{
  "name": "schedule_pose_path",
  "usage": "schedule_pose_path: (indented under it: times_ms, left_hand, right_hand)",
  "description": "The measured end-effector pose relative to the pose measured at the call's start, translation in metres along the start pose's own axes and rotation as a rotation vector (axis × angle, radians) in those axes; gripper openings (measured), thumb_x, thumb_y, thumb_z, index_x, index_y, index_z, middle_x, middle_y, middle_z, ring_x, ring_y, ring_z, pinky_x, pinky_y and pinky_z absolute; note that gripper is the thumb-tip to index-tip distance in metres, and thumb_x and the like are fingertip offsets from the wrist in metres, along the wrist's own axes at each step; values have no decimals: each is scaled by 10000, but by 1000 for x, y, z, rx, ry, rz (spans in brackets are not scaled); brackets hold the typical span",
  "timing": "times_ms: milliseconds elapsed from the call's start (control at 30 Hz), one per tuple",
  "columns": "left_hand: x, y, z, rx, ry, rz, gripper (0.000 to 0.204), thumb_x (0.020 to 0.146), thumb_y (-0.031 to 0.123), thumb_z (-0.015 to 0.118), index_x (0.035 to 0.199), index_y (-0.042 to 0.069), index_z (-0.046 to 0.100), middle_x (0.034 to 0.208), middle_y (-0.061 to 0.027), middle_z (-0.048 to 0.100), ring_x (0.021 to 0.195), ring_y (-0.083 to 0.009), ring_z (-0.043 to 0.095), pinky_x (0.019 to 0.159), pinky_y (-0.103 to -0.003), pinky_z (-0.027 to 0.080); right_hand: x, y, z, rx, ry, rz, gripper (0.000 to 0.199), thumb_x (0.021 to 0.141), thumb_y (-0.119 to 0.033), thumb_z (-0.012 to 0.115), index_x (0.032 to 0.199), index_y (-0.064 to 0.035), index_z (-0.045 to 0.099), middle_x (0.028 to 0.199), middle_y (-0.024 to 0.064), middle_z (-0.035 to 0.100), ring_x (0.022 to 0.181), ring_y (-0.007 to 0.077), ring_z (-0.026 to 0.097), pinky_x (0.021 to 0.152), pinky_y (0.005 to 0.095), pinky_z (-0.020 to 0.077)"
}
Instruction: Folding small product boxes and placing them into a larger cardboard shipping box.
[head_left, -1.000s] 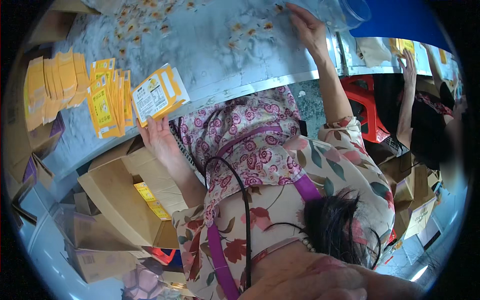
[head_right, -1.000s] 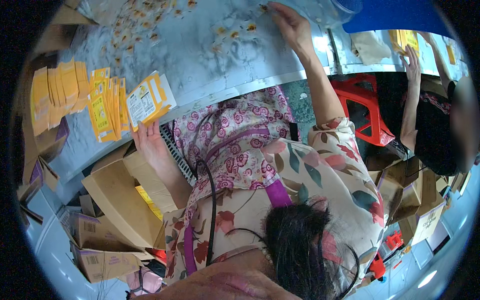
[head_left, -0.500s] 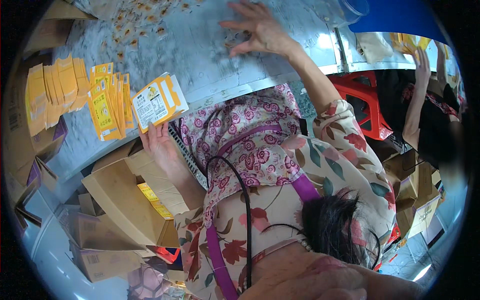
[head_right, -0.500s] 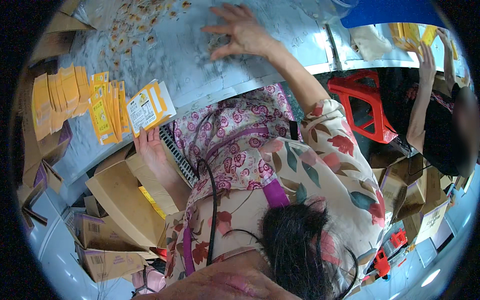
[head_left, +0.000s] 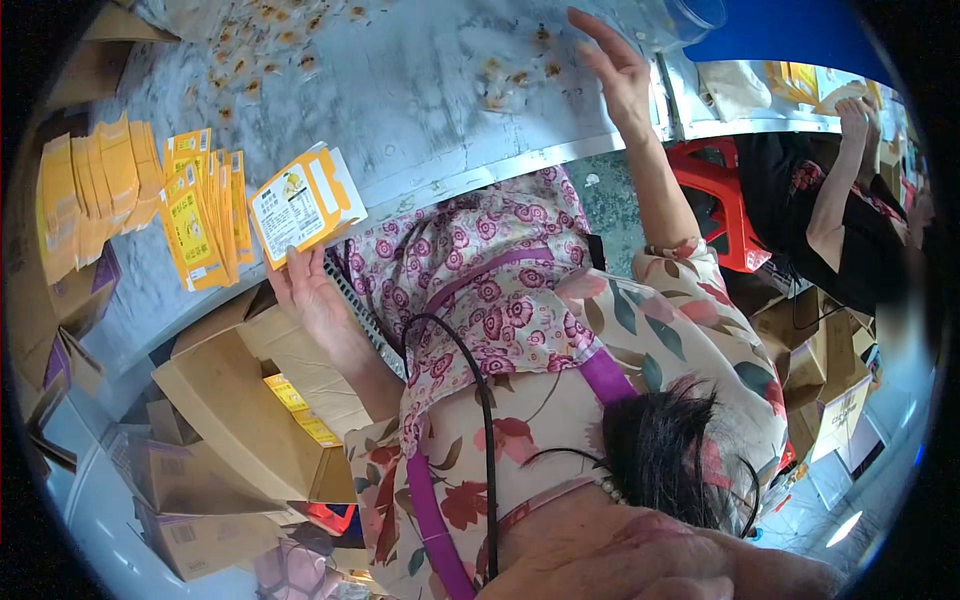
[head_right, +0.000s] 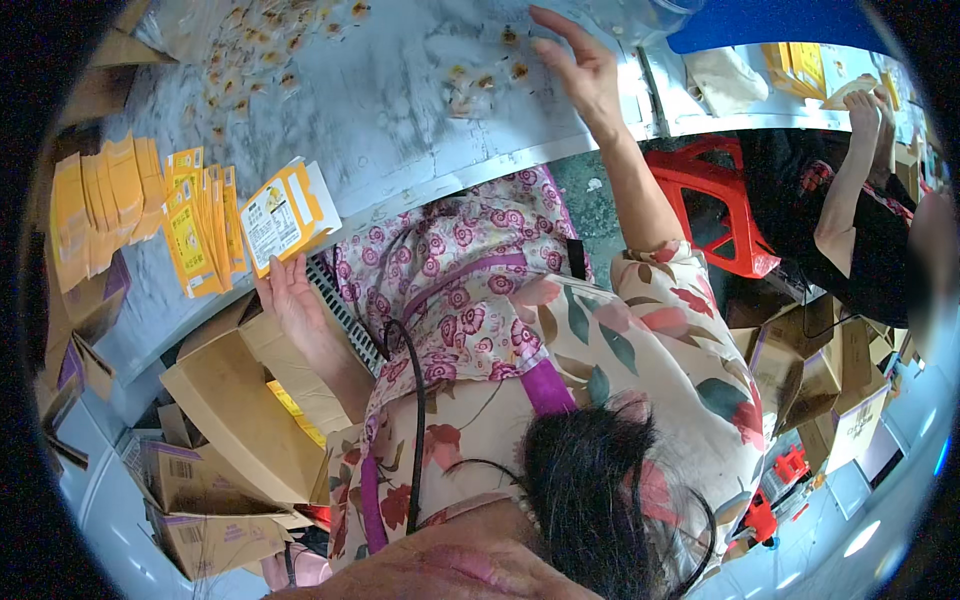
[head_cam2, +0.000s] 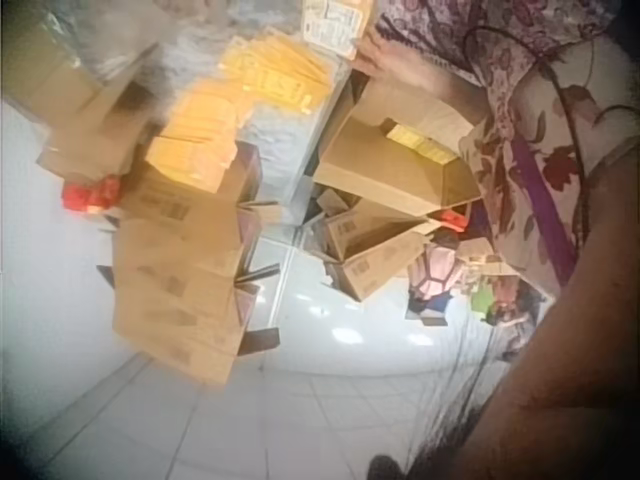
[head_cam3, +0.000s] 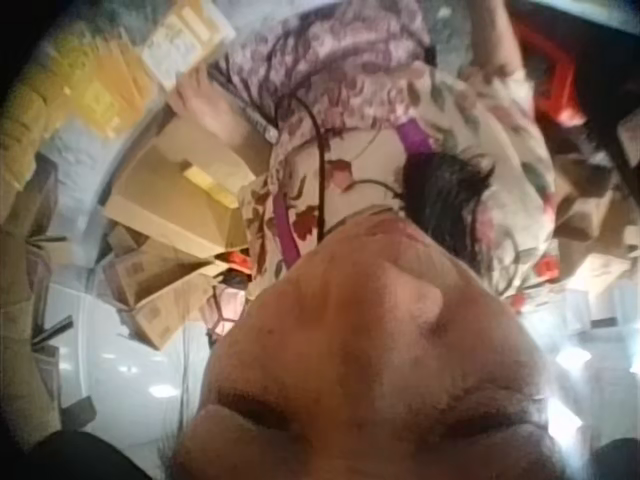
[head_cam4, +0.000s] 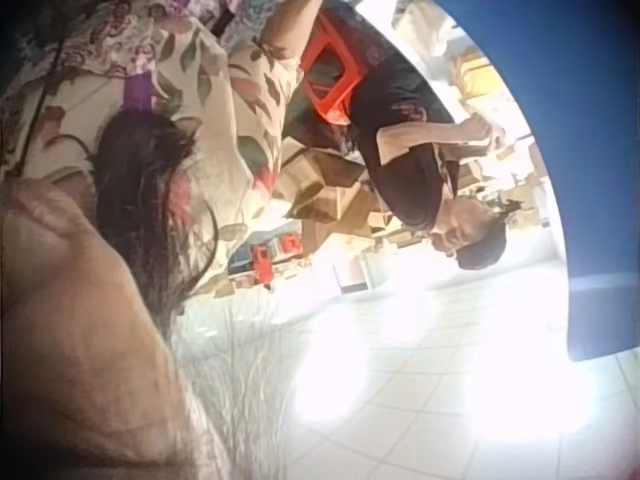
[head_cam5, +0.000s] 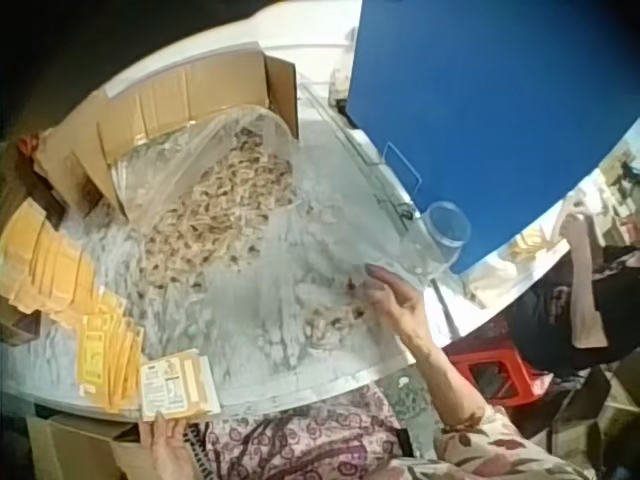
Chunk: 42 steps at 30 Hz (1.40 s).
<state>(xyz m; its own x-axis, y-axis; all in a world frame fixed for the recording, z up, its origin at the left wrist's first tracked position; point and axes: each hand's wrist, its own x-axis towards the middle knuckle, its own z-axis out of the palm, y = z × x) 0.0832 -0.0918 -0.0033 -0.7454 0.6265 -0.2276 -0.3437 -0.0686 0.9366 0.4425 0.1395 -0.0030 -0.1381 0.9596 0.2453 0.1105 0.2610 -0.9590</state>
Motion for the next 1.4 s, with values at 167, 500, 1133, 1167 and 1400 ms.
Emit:
schedule_pose_path:
  times_ms: [167, 500, 1133, 1167, 1400]
  left_hand:
    - [3, 1, 0, 42, -55, 2, 423, 919, 89, 599, 1299, 29, 425, 1152, -117, 565, 976, -188, 583, 858, -352, 505]
    - [3, -6, -13, 246, 17, -70, 757, 887, 108, 655, 1454, 16, 162, 1008, -143, 565, 772, -203, 634, 688, -321, 567]
    - [41, 64, 69, 1042, -189, 409, 343, 854, 95, 636, 1184, 17, 583, 835, -133, 619, 690, -162, 595, 645, -318, 488]
    - [62, 60, 94, 1050, -280, 558, 337, 839, 92, 639, 1167, 28, 600, 879, -159, 633, 754, -214, 626, 692, -343, 494]
    - [148, 18, 158, 1362, -625, 606, 303, 768, 62, 634, 1066, 21, 666, 1095, -222, 604, 966, -397, 603, 862, -425, 482]
  right_hand:
    - [-12, 4, -14, 77, 133, 116, 374, 888, -208, 644, 1201, -4, 617, 1216, 96, 621, 1105, 157, 566, 950, 285, 430]
    - [45, -24, 92, -601, -349, -454, 295, 858, -219, 618, 1123, -92, 644, 1188, 91, 622, 1084, 314, 570, 936, 383, 460]
    - [167, 16, 127, -416, -562, -321, 246, 832, -103, 532, 1038, -47, 654, 1049, 203, 647, 940, 374, 619, 811, 410, 499]
    - [184, 32, 124, -425, -545, -318, 246, 832, -103, 532, 1038, -47, 654, 1049, 203, 647, 940, 374, 619, 811, 410, 499]
    - [171, 40, 132, -794, -589, -554, 279, 820, -51, 533, 1067, -51, 660, 965, 193, 657, 864, 354, 623, 790, 409, 502]
